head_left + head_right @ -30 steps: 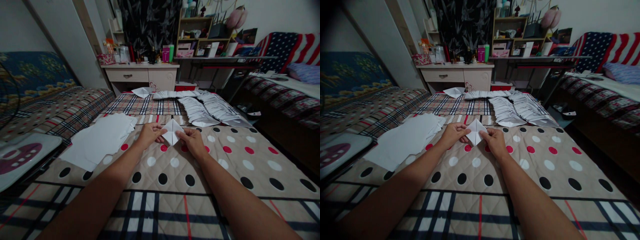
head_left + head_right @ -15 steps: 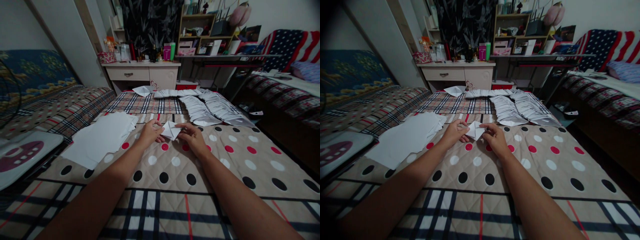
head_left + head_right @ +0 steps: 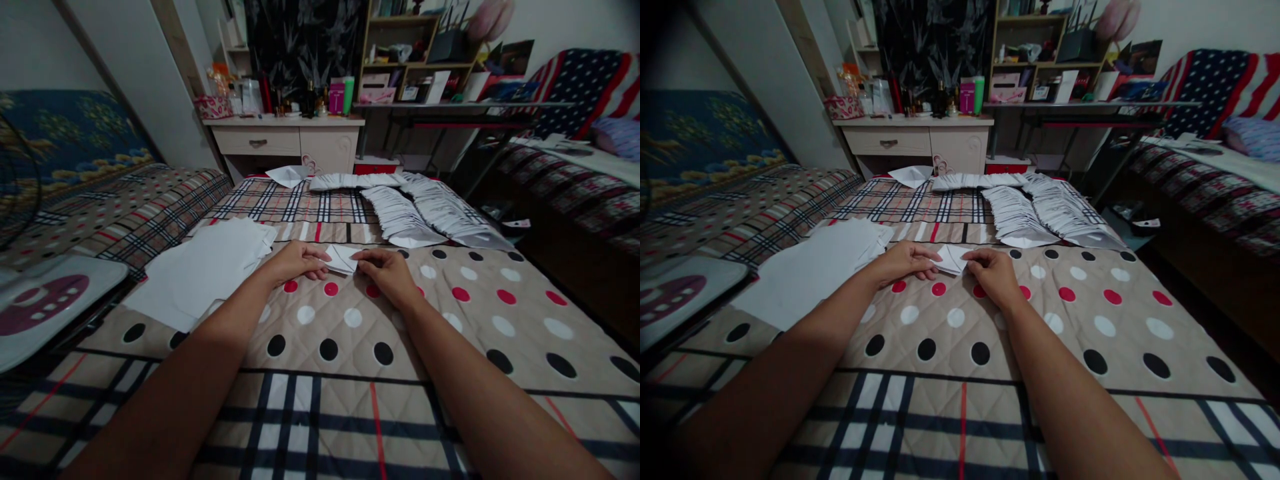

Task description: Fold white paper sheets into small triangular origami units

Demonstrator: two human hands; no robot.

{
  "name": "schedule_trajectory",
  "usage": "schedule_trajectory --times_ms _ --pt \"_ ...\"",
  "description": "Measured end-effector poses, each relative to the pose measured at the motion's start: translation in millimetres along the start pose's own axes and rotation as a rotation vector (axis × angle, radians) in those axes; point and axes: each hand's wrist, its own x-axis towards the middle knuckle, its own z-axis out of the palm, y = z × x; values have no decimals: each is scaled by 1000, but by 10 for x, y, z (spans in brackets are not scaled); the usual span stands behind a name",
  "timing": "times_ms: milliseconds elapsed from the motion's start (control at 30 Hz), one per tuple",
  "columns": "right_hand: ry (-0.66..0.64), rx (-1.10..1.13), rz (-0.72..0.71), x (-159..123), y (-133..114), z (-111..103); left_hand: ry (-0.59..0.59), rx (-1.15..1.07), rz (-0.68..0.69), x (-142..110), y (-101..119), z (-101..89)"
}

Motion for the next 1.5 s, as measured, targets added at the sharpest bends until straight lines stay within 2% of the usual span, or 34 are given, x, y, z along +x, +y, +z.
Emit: schedule_trajectory --times_ms 133,233,300,400,533,800,967,1067,1200,1333,1500 --pt "-2 -45 -38 0 28 18 161 181 96 71 -60 8" --pt "-10 -84 -70 -1 56 33 301 427 337 125 -118 -12" --pt "8 -140 -111 -2 65 39 350 619 514 147 -154 -26" --pt "79 -263 -232 -3 58 44 366 811 627 151 -183 -24" --pt "98 -352 -363 12 56 49 369 933 663 143 -162 11" --pt "109 -525 -371 101 54 93 343 981 740 179 -121 44" --pt "146 -451 -451 132 40 79 342 854 846 126 -96 67" --pt "177 -395 -426 114 52 52 313 698 799 109 -88 57" --pt "90 -506 -277 101 57 35 187 649 674 136 -122 23" --pt "65 -609 -213 97 49 43 222 653 646 166 -161 29" --pt "61 -476 -234 62 69 34 202 613 630 162 -160 64"
